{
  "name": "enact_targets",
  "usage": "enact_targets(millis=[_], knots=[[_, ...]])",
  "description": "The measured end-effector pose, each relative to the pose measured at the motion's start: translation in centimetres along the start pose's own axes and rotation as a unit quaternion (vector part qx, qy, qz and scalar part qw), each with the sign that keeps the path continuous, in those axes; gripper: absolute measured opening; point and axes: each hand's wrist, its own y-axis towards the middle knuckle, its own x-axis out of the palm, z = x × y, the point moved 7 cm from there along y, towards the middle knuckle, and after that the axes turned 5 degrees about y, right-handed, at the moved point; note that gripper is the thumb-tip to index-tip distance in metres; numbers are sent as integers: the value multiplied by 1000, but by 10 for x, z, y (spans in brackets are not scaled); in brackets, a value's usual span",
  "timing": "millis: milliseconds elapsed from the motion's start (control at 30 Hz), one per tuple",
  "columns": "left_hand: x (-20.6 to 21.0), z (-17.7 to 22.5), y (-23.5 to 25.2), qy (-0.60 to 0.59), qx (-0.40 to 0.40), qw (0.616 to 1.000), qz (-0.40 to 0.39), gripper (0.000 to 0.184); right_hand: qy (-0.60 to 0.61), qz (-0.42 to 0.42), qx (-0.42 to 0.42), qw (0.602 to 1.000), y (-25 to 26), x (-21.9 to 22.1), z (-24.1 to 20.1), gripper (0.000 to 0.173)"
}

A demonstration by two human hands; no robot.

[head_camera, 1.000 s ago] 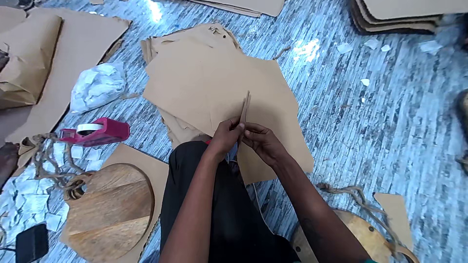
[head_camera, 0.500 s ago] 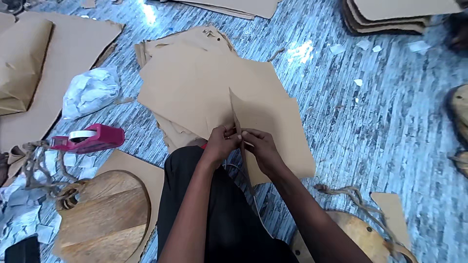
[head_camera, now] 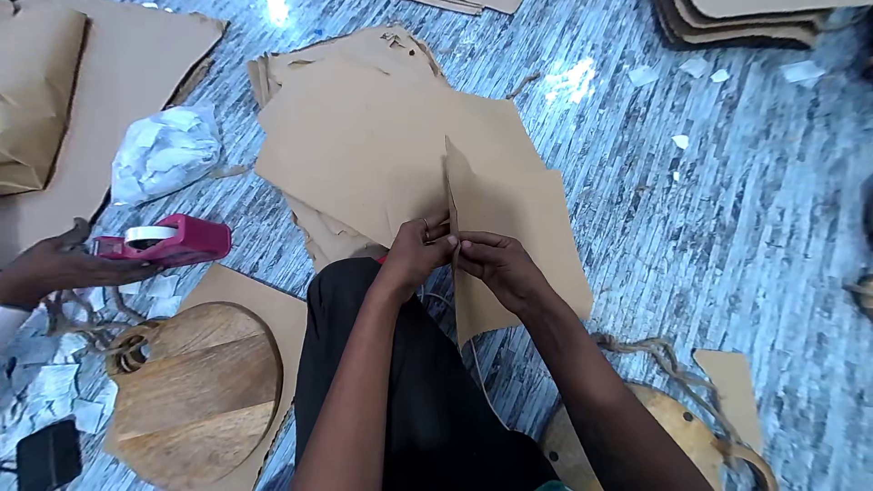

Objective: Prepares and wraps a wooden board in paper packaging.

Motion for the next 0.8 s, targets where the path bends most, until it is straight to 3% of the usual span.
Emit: enact_targets(millis=[433,633,667,733,800], knots=[[0,-1,1,0,-5,1000,-9,53,-7,-1,-8,1000,0,3,-2,12],[2,4,1,33,11,999,-23,45,-170,37,-25,984,-1,4,-6,12],[5,3,1,54,20,998,-18,39,-204,47,-33,977,-4,1,-8,14],[4,4,-2,121,21,992,37,46,-310,80,-95,943,-19,-8,-21,19],[-9,7,-7,202,-15,970,135,56,-452,110,-215,859,-35,-15,-50,32]])
